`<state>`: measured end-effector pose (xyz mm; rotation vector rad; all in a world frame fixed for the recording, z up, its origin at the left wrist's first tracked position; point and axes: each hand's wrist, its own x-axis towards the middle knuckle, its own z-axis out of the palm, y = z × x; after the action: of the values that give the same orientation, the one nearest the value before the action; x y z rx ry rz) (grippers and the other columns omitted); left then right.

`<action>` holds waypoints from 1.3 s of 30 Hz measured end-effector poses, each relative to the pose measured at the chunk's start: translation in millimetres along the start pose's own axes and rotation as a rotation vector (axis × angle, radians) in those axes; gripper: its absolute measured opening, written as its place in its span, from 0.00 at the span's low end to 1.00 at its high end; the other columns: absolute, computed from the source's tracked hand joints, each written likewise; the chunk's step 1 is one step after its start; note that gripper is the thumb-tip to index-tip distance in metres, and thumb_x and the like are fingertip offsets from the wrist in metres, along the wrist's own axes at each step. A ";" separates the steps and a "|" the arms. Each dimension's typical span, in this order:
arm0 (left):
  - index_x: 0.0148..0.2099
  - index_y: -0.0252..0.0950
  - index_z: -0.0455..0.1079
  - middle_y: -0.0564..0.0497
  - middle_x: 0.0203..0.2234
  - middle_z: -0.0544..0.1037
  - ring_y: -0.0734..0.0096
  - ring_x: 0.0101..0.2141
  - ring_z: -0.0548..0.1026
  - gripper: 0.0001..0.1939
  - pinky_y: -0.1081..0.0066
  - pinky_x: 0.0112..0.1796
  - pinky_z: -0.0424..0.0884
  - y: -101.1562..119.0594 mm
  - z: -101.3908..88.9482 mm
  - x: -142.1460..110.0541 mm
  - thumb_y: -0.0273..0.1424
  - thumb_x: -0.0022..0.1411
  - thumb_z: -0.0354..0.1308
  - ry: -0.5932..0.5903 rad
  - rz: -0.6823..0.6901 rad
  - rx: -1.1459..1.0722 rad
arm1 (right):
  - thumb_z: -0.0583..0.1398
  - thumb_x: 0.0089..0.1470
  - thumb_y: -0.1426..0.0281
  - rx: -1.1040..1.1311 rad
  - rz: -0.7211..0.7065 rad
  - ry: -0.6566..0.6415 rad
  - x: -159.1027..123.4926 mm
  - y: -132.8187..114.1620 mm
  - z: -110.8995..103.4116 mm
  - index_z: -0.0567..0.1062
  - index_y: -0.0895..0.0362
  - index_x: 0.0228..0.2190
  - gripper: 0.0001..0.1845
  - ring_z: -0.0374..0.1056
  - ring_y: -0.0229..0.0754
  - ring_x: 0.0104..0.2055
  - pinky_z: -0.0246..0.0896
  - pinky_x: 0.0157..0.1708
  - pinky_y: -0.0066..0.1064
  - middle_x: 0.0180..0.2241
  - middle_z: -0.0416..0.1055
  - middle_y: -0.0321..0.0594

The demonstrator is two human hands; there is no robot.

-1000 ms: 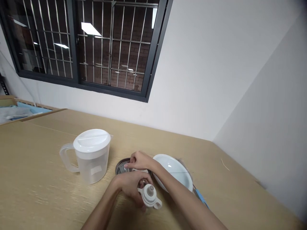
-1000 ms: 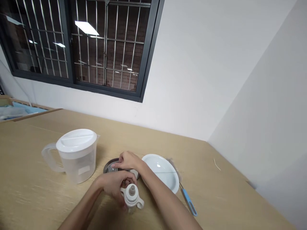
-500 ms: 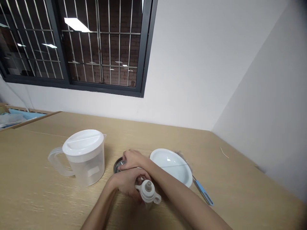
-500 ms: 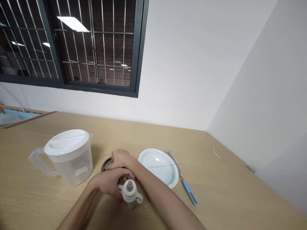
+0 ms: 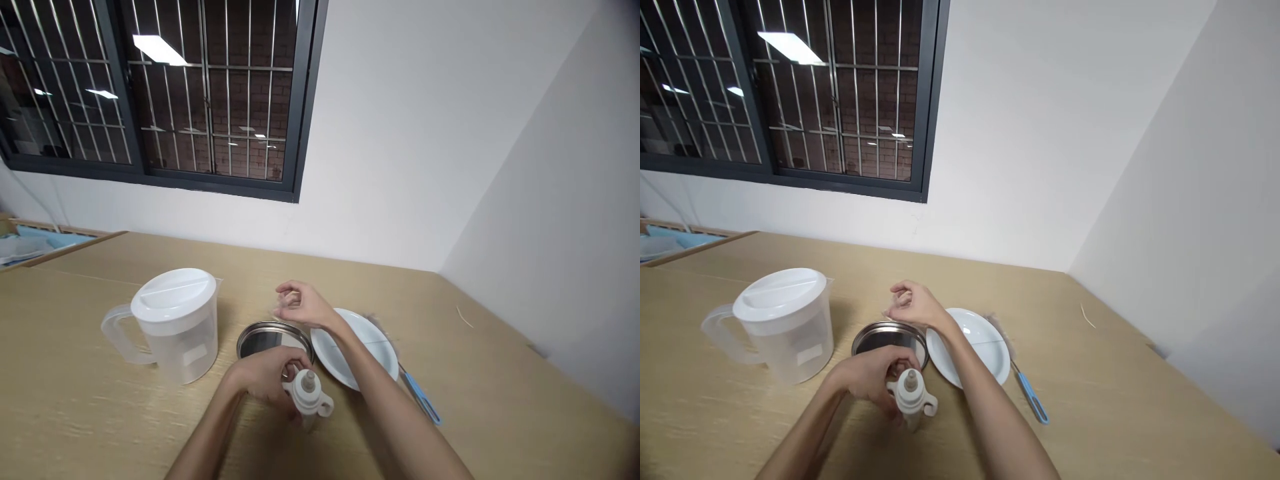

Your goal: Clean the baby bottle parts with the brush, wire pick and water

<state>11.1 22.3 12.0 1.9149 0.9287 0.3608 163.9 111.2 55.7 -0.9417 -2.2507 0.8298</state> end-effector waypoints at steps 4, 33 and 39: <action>0.47 0.40 0.69 0.53 0.38 0.74 0.67 0.36 0.72 0.36 0.73 0.32 0.65 5.0 -0.1 0.5 0.28 0.31 0.73 0.050 0.003 0.045 | 0.66 0.48 0.60 0.263 -0.037 -0.007 -36.4 -18.0 -36.5 0.68 0.59 0.49 0.29 0.70 0.38 0.36 0.66 0.39 0.32 0.40 0.71 0.43; 0.41 0.37 0.70 0.53 0.35 0.77 0.62 0.37 0.75 0.27 0.70 0.35 0.69 13.3 1.9 1.6 0.28 0.35 0.72 0.046 0.108 -0.065 | 0.68 0.43 0.72 -0.458 0.085 -0.518 -79.8 -81.3 -35.7 0.78 0.50 0.39 0.18 0.69 0.45 0.43 0.60 0.39 0.30 0.41 0.75 0.36; 0.41 0.37 0.71 0.53 0.35 0.78 0.61 0.37 0.75 0.27 0.69 0.35 0.69 7.4 1.9 2.6 0.29 0.35 0.72 0.056 0.115 -0.064 | 0.68 0.42 0.75 -0.443 0.058 -0.462 -82.6 -77.3 -32.5 0.80 0.49 0.39 0.18 0.70 0.45 0.41 0.60 0.40 0.32 0.38 0.76 0.36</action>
<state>17.3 21.0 17.0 1.9124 0.8350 0.5085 203.5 15.3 111.5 -1.0990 -2.8995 0.6282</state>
